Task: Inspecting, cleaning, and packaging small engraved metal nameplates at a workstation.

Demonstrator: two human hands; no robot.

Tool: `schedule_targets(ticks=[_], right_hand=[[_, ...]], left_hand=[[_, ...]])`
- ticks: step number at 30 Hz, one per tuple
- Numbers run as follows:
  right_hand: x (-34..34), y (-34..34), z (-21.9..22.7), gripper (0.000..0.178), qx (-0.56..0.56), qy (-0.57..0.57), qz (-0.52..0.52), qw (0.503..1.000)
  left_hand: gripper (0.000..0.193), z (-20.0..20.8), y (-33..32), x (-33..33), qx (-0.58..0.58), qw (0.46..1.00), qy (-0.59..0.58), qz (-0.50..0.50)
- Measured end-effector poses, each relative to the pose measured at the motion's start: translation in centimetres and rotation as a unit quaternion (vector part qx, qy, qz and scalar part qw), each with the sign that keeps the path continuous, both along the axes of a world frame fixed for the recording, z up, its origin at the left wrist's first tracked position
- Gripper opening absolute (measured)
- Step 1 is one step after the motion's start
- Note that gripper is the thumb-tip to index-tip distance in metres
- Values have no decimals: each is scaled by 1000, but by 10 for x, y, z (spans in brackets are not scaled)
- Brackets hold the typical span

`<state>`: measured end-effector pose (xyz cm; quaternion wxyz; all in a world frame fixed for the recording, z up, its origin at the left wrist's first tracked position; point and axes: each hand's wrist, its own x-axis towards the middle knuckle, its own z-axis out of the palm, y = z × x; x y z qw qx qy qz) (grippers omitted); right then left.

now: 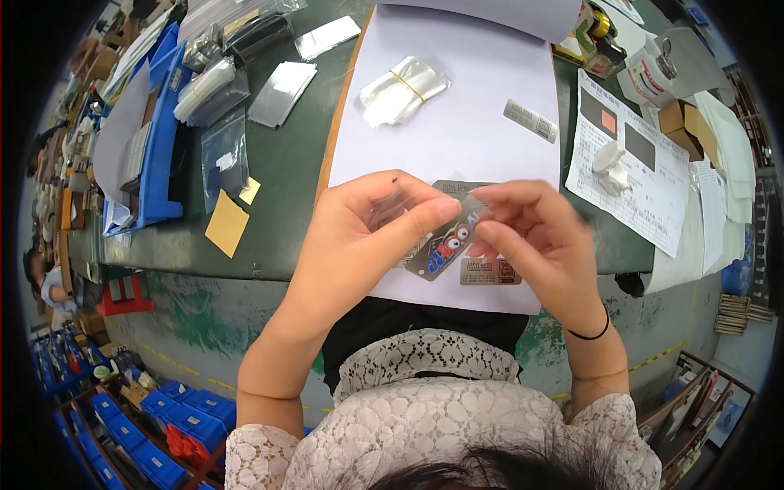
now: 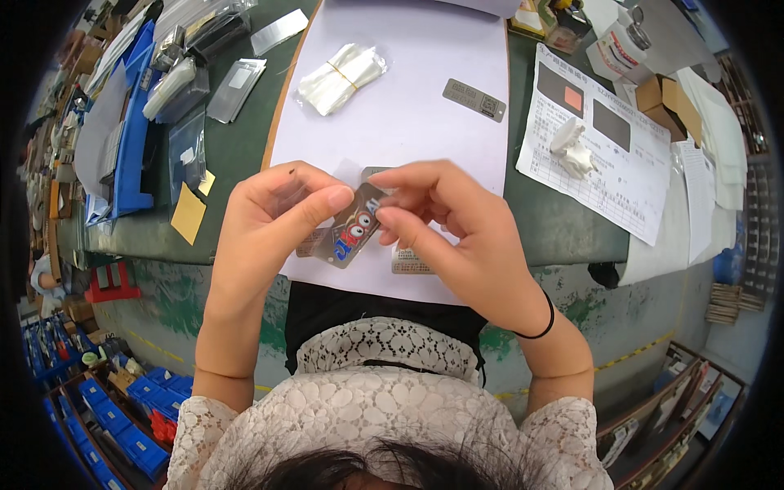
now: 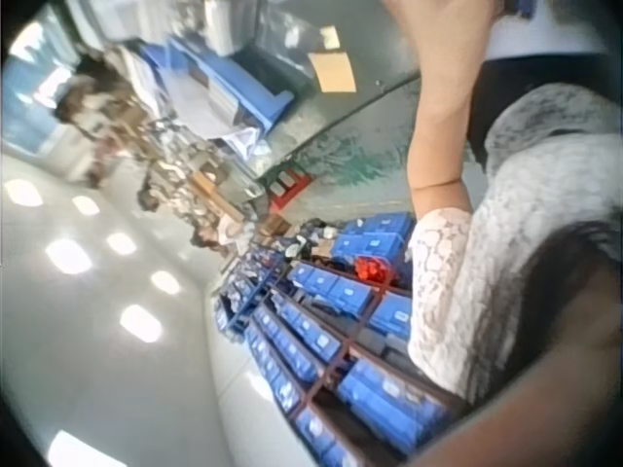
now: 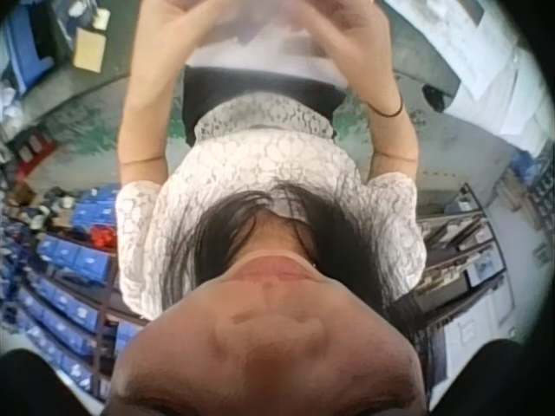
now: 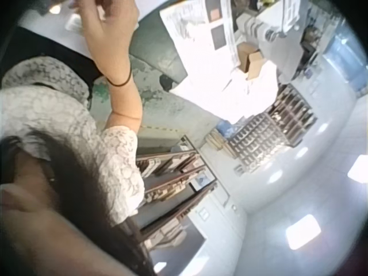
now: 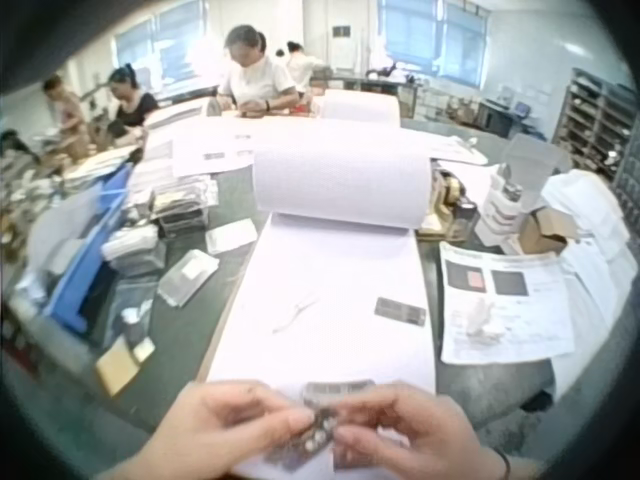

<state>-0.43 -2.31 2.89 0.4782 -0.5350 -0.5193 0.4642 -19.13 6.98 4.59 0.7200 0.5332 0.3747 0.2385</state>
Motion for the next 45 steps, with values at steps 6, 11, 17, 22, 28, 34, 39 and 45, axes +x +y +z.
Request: schedule_targets(ticks=[6, 11, 17, 22, 28, 34, 39, 45], right_hand=[[17, 7, -1, 22, 175, -263, -24, 949], [31, 10, -1, 25, 148, -376, -22, 914], [17, 22, -3, 25, 141, -353, 32, 924], [0, 30, 0, 27, 147, -374, 70, 913], [-32, 60, 3, 27, 166, -395, 137, 893], [-47, 79, -1, 30, 180, -456, 162, 857], [-48, 84, -1, 29, 137, -418, 194, 877], [-62, 74, -2, 32, 141, -544, 179, 807]], left_hand=[[11, -13, 18, -9, 213, 972, 34, 93], [16, -22, 58, -19, 363, 905, 190, 114], [14, -27, 83, -26, 337, 909, 242, 32], [14, -30, 91, -57, 317, 911, 258, 51], [13, -36, 80, -95, 296, 916, 263, 64], [12, -37, 56, -121, 269, 914, 291, 84], [17, -39, 52, -132, 404, 848, 294, 176], [16, -23, 37, -120, 305, 912, 207, 179]])
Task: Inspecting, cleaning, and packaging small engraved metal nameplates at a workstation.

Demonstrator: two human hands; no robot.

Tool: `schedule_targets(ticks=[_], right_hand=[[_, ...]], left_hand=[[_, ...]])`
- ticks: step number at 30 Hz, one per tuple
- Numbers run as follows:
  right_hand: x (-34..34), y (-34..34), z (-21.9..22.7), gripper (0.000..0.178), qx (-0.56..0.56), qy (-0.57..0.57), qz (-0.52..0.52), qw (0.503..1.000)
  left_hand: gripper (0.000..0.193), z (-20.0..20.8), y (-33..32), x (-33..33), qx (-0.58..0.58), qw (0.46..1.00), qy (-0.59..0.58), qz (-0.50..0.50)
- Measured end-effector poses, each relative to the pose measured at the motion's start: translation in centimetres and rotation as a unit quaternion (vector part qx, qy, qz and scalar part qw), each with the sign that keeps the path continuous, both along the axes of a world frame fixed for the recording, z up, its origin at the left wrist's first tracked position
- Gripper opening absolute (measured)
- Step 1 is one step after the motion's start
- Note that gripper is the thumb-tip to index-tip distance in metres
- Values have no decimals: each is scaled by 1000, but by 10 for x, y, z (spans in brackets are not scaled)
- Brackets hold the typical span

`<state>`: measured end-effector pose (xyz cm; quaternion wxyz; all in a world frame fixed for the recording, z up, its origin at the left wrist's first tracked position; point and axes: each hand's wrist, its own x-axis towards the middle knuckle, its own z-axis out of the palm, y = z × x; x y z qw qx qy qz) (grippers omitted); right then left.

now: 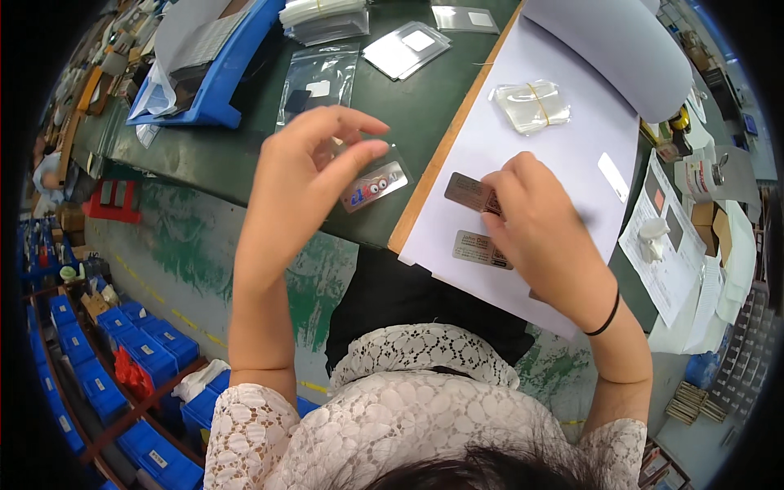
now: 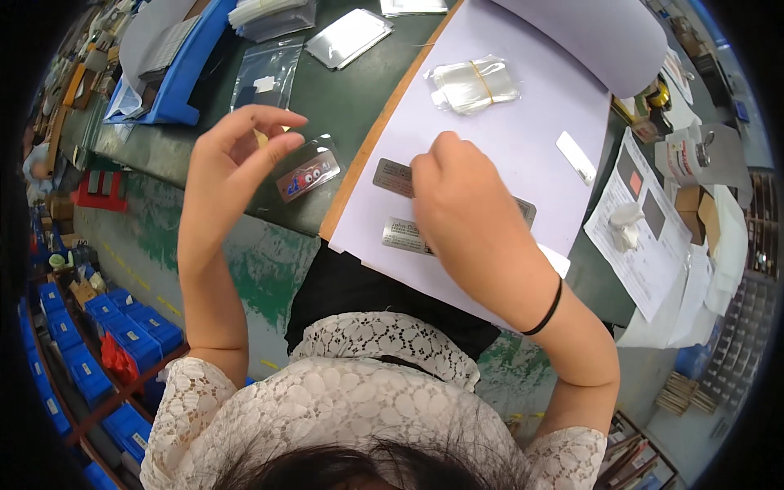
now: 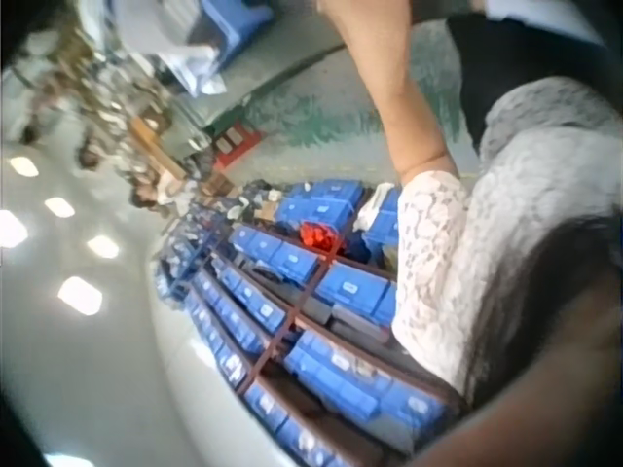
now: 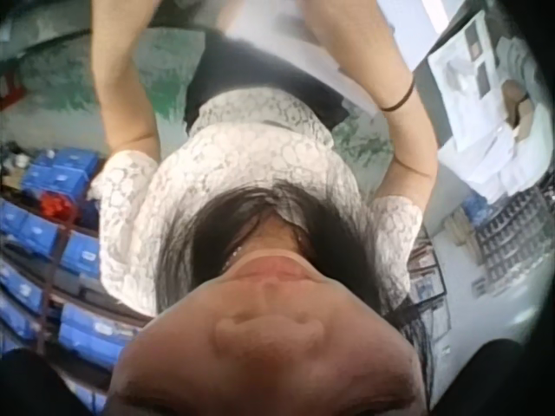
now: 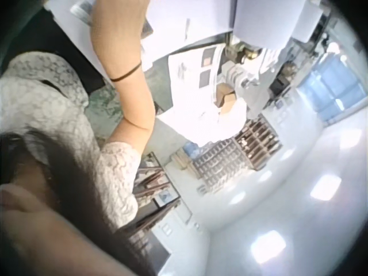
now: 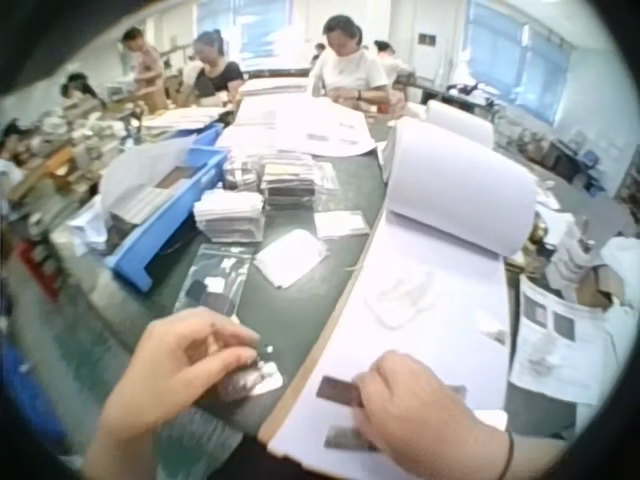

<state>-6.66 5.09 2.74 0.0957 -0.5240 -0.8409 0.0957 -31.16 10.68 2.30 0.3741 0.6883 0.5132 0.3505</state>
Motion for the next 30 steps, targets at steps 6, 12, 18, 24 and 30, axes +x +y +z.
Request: schedule_targets(ticks=[6, 12, 18, 24, 30], right_hand=[[11, -6, 11, 25, -13, 185, -8, 983], [22, -23, 21, 40, 12, 207, -16, 978], [26, -32, 21, 45, 111, 107, 0, 988], [35, -38, 20, 47, -33, 296, -49, 953], [64, -44, 4, 40, -236, 672, -57, 700]], left_hand=[[21, 4, -17, 25, -30, 994, -44, -95], [23, -3, -26, 46, -167, 955, -208, -130], [19, 6, -30, 55, -244, 929, -218, -171], [35, -2, -26, 55, -325, 847, -358, -220], [41, -9, -29, 71, -422, 805, -410, -78]])
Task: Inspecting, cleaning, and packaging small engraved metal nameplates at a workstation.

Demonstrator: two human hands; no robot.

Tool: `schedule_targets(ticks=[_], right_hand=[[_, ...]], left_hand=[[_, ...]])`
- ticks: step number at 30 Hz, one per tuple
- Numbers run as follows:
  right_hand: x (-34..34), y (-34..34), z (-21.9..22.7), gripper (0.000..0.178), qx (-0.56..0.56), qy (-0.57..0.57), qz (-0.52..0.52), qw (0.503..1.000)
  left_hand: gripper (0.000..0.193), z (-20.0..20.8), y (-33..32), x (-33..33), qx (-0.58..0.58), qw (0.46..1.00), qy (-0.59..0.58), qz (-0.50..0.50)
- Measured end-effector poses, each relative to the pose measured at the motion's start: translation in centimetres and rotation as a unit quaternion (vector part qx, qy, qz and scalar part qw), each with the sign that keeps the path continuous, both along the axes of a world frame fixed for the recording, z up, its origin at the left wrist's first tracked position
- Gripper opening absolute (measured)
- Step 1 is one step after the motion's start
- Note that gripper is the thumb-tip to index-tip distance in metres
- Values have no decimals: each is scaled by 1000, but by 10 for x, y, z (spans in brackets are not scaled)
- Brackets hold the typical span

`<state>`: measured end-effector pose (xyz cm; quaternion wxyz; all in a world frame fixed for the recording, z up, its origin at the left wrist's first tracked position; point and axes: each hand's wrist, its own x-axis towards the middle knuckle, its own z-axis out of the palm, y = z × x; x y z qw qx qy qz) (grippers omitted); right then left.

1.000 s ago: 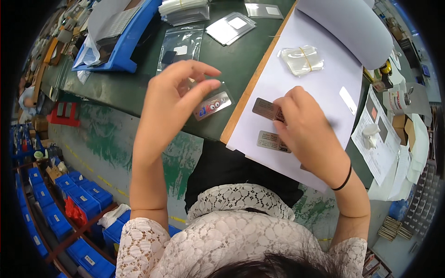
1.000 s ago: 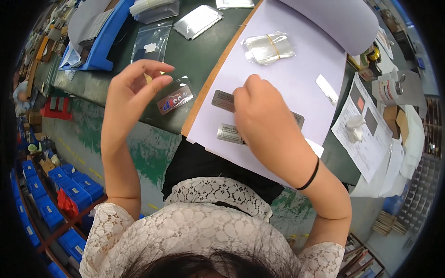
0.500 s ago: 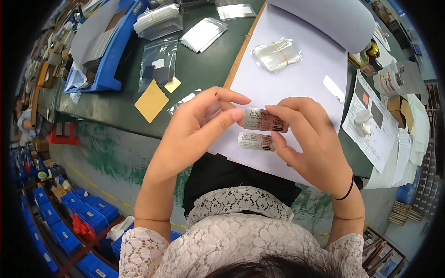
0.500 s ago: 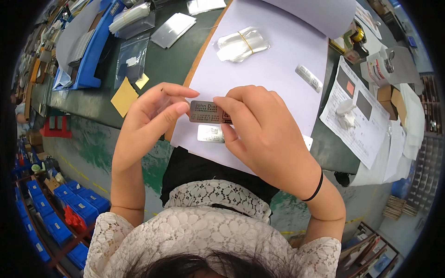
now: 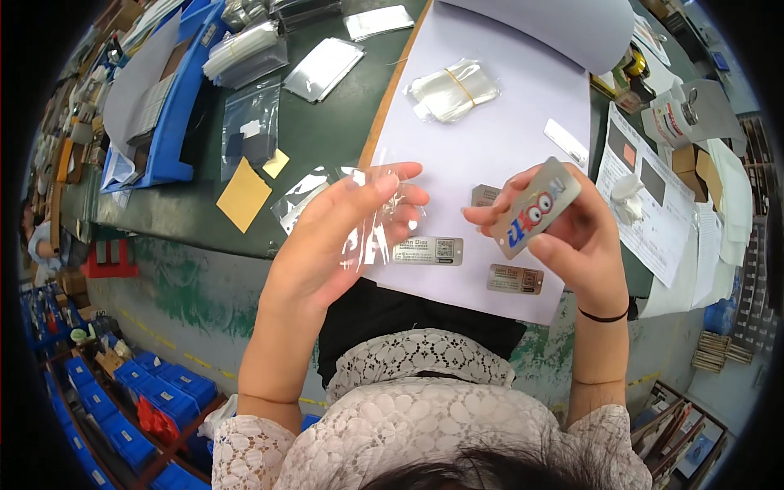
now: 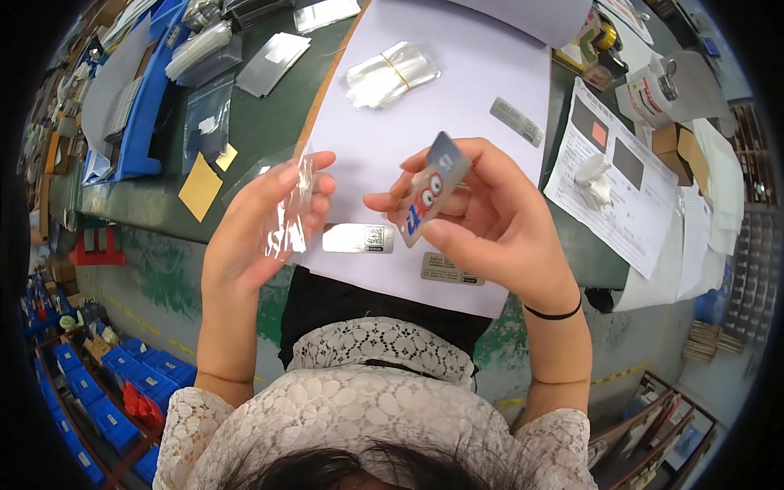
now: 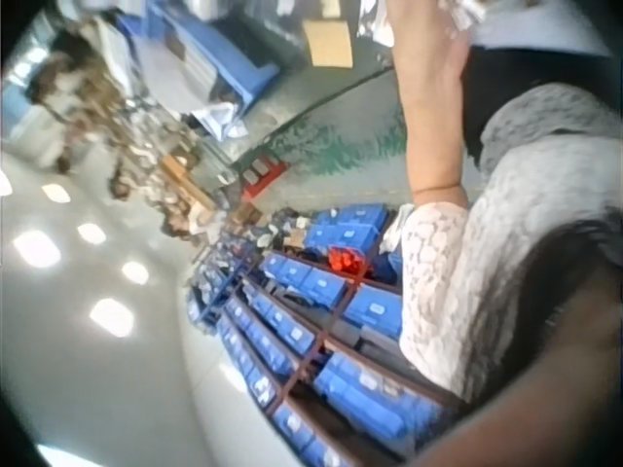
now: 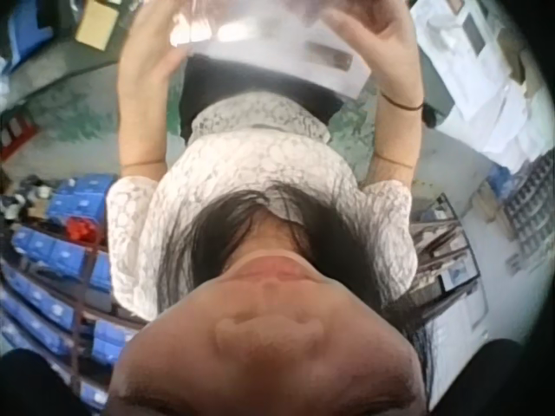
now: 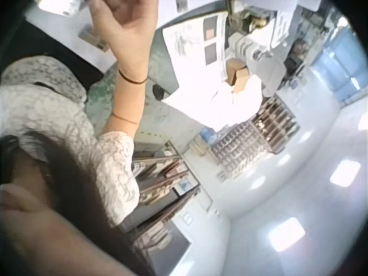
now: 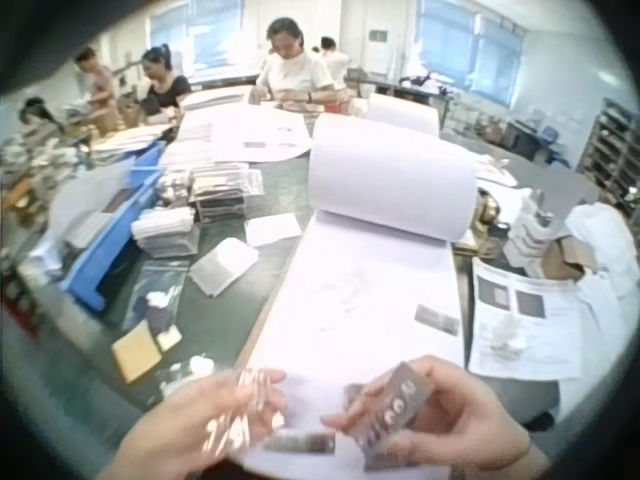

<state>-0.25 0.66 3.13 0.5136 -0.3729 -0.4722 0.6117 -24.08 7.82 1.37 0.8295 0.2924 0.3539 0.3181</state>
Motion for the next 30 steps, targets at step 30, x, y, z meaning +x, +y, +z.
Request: schedule_targets(ticks=[30], right_hand=[[1, 3, -4, 38, 36, -19, 28, 999]], left_hand=[[11, 26, -6, 7, 101, 970, 79, -208]])
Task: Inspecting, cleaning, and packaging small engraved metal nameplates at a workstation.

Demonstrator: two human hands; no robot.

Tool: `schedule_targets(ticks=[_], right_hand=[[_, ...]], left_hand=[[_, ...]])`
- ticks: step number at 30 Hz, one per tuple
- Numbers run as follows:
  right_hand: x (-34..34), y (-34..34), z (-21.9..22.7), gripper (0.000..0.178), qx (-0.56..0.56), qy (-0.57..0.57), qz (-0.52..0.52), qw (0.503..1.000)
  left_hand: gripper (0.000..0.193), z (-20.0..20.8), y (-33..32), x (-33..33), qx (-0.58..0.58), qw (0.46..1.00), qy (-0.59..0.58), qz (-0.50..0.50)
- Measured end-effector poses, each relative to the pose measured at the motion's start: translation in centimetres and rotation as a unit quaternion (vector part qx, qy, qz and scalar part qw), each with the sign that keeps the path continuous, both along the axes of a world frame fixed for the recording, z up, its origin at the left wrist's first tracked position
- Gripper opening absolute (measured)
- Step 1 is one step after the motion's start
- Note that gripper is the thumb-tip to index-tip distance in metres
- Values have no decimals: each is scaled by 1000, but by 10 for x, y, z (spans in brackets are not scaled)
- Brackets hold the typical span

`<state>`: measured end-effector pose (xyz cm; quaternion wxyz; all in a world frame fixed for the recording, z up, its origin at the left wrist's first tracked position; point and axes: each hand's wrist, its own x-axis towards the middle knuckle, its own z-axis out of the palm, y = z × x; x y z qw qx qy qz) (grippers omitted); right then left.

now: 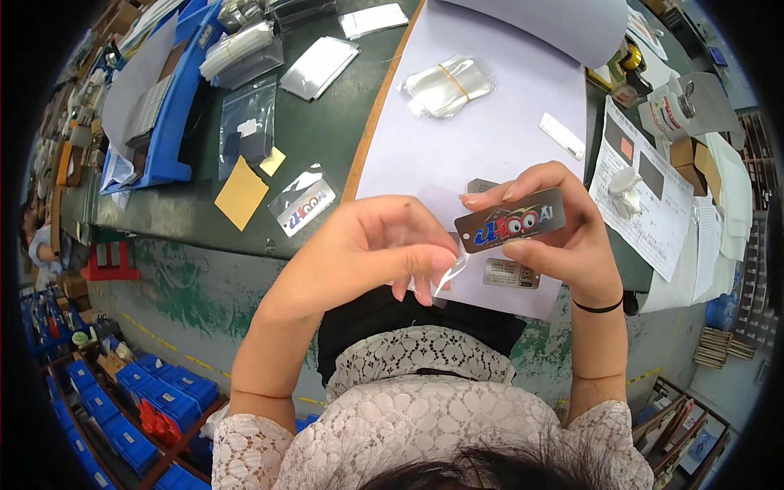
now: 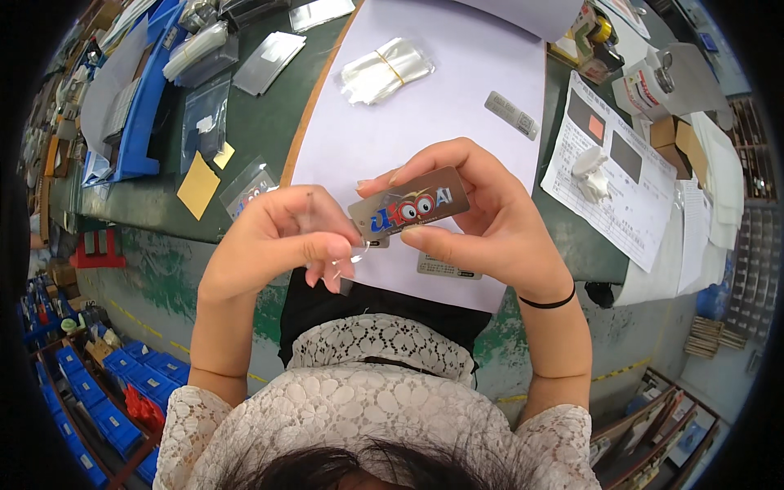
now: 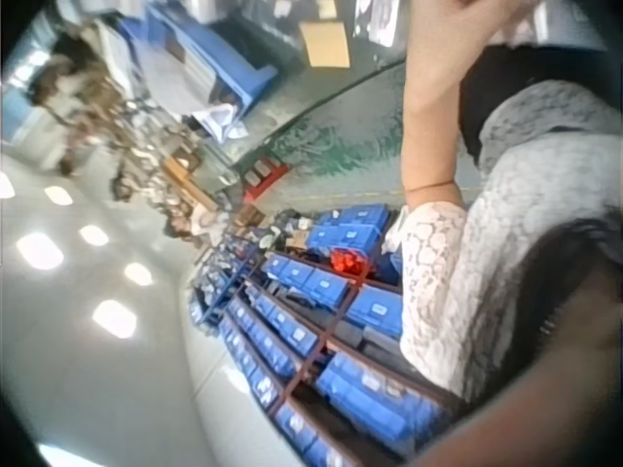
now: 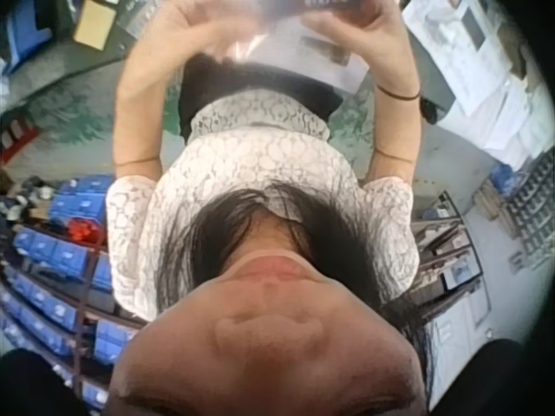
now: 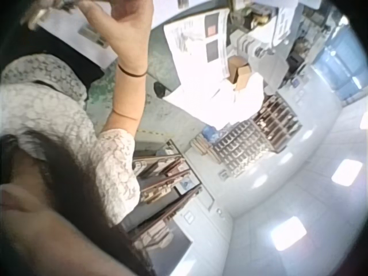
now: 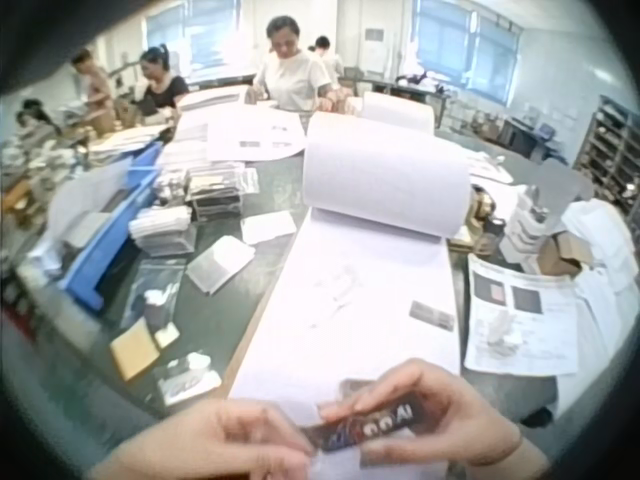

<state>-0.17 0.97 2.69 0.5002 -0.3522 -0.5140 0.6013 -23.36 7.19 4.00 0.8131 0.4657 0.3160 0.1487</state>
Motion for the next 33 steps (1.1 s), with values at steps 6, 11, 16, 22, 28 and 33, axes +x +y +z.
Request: schedule_targets(ticks=[6, 11, 16, 22, 28, 33], right_hand=[[-2, -2, -3, 41, -10, 57, 17, 998], [-6, -13, 3, 41, -54, 46, -33, 997], [-3, -19, -2, 41, -12, -5, -82, 997], [-20, -26, -3, 42, 0, -6, -39, 999], [-12, -29, 3, 41, 12, -39, -32, 999], [1, -19, 12, 44, 117, -15, -63, 991]], left_hand=[[8, -9, -3, -5, 22, 1000, 6, 10], [9, -15, -15, 4, 4, 999, -32, 27], [10, -21, -21, -2, 82, 992, 6, 95], [10, -13, -21, -5, 68, 957, -105, 261], [15, -8, -17, -7, 94, 956, -89, 262], [23, 2, -16, -9, 139, 979, -18, 146]])
